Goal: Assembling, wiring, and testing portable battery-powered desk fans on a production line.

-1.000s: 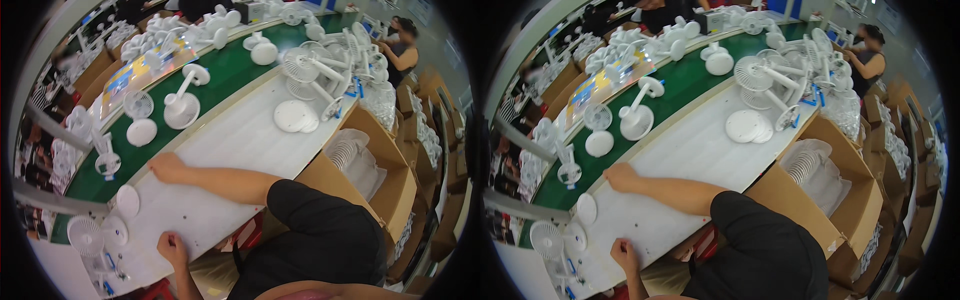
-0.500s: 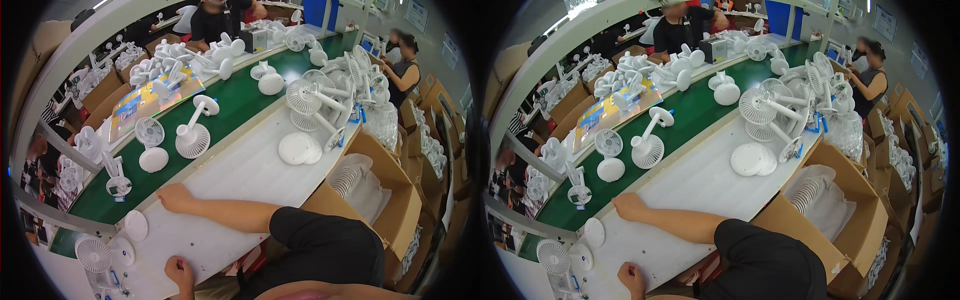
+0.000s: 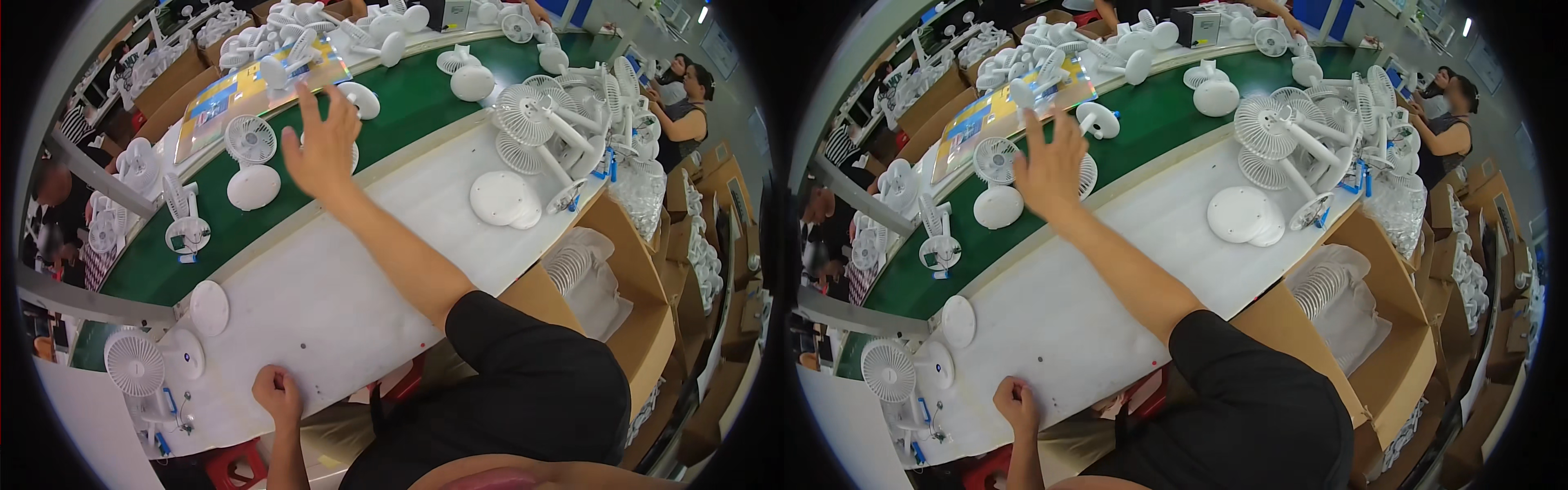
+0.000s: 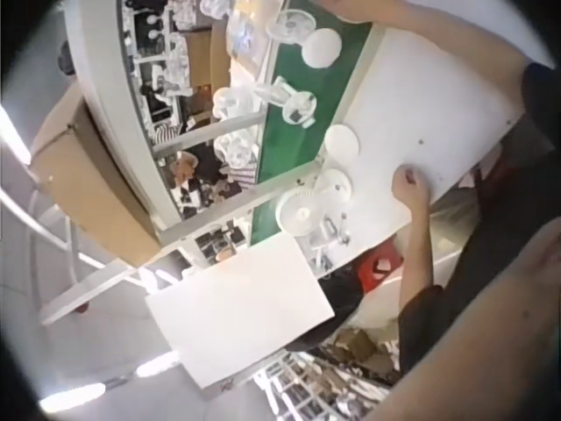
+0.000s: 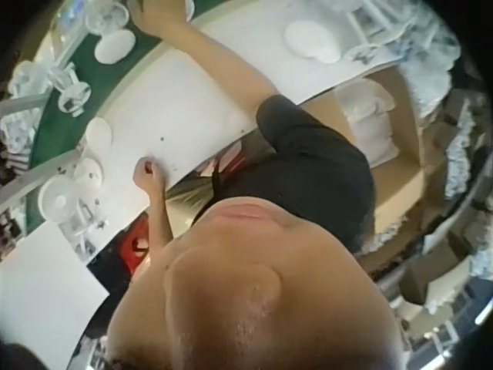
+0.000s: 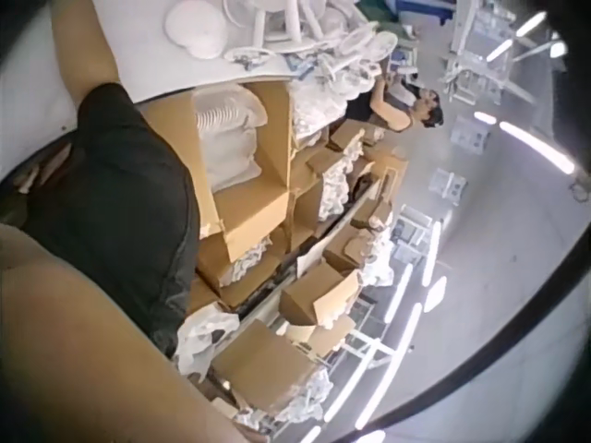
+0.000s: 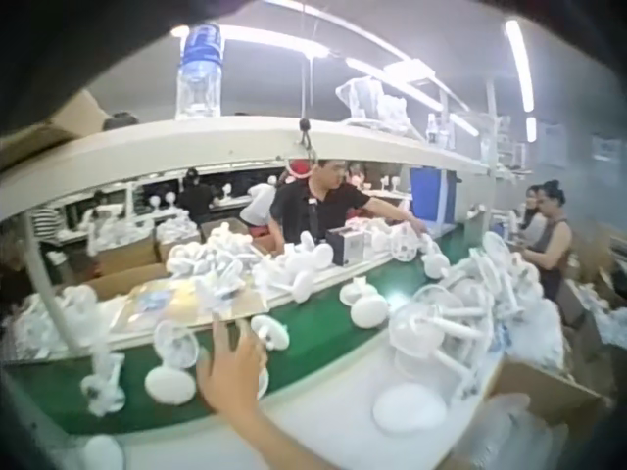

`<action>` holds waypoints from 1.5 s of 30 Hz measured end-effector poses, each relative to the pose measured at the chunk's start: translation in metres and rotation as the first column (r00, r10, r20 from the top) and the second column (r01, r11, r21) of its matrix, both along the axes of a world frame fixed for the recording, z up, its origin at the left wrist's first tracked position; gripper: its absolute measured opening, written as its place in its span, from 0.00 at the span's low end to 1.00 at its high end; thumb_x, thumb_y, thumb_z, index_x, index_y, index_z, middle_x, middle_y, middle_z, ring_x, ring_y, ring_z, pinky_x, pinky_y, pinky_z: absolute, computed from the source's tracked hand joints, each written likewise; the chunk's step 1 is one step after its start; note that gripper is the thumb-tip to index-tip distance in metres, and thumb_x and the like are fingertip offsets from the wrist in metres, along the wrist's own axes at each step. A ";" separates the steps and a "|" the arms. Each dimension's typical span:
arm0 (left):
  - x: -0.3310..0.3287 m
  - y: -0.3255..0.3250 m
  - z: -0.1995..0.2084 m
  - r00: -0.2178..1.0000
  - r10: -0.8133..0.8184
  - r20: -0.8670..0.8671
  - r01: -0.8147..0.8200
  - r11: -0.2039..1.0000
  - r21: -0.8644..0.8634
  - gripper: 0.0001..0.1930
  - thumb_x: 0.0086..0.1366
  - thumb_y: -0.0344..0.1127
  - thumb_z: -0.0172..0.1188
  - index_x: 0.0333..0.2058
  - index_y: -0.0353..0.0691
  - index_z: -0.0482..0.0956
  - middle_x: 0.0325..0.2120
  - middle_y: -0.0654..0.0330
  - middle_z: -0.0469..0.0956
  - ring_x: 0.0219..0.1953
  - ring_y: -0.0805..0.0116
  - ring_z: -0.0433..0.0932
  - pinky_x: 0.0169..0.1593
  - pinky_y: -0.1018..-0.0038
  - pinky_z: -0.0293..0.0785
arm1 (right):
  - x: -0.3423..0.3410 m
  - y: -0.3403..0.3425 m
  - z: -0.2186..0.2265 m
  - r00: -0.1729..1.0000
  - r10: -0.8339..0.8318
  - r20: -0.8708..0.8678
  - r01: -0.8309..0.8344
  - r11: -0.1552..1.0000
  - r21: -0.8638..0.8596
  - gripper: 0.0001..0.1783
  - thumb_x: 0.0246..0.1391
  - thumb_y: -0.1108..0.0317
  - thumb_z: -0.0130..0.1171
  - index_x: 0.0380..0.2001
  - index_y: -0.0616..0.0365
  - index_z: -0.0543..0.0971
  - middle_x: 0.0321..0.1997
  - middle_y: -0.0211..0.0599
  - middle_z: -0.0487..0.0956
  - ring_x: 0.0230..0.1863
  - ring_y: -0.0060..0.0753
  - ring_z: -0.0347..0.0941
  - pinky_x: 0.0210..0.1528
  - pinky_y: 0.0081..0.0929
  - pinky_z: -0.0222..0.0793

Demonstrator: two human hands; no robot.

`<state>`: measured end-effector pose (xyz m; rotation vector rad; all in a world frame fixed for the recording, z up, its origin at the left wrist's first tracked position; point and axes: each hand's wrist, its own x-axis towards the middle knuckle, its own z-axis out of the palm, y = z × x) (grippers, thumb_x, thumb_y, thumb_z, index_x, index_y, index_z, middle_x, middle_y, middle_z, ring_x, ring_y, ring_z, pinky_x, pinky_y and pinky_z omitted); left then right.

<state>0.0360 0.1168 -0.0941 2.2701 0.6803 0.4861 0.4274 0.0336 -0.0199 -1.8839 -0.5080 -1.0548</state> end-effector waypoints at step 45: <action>0.014 -0.002 0.000 1.000 0.001 0.006 -0.001 1.000 0.005 0.01 0.45 0.27 0.53 0.18 0.38 0.71 0.12 0.63 0.62 0.17 0.68 0.56 0.24 0.73 0.57 | 0.059 -0.046 -0.009 0.839 0.477 -0.261 -0.138 0.650 0.747 0.08 0.47 0.76 0.58 0.32 0.57 0.72 0.39 0.38 0.73 0.42 0.37 0.68 0.51 0.28 0.65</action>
